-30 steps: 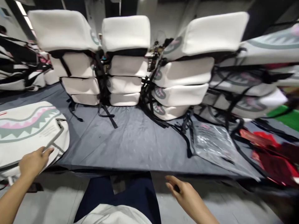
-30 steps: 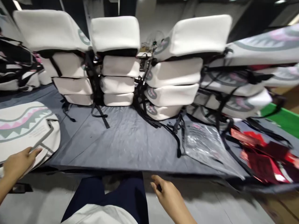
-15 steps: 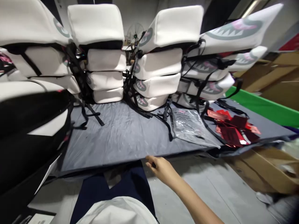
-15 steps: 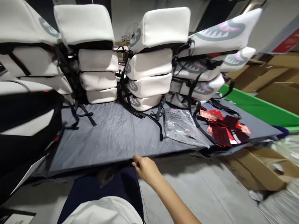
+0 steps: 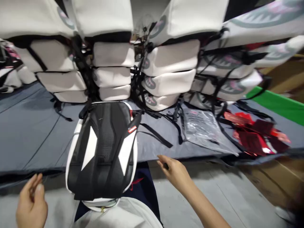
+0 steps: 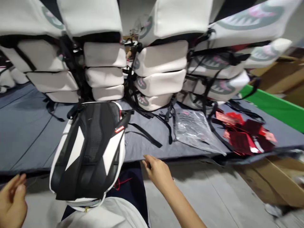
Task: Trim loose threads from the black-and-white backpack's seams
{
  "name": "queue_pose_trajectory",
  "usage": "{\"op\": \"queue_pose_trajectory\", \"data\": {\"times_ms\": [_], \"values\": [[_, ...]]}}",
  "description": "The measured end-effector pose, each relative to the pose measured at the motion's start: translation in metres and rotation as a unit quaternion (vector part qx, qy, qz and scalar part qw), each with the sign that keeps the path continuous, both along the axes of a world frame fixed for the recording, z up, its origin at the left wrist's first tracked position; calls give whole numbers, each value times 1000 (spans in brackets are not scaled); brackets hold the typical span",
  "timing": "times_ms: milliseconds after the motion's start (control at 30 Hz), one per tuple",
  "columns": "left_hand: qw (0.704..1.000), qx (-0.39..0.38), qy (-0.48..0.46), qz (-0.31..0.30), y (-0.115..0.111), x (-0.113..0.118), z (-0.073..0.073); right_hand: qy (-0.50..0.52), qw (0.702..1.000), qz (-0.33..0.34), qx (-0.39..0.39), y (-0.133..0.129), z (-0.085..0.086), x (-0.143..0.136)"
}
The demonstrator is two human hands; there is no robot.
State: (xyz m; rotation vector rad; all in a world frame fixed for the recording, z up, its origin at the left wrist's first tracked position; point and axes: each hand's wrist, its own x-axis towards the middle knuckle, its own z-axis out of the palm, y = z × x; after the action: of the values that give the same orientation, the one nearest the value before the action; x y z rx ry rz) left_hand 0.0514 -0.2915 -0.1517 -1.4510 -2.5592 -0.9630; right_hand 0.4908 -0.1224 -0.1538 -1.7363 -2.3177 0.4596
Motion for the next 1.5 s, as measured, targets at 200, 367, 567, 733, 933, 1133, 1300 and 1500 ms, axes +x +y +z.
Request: {"op": "queue_pose_trajectory", "data": {"times_ms": [200,367,567,733,933,1133,1300,1500], "values": [[982,-23,88,-168,68,28,7,69,946,232,216,8,26,-118],[967,-96,76,-224,86,62,-24,8,923,347,163,-1,27,-160],[967,-105,97,-210,75,78,-40,6,927,335,170,-1,8,-147],[968,-94,123,-200,68,95,-59,-22,929,328,170,-5,0,-149],[971,-62,125,-195,49,129,-109,-108,952,267,106,-7,8,-164],[955,-46,132,-260,40,141,-127,-135,976,143,94,39,34,-214],[953,-49,137,-265,46,136,-124,-106,981,150,57,86,45,-242],[952,-41,128,-274,42,134,-123,-63,981,185,2,71,63,-215]]}}
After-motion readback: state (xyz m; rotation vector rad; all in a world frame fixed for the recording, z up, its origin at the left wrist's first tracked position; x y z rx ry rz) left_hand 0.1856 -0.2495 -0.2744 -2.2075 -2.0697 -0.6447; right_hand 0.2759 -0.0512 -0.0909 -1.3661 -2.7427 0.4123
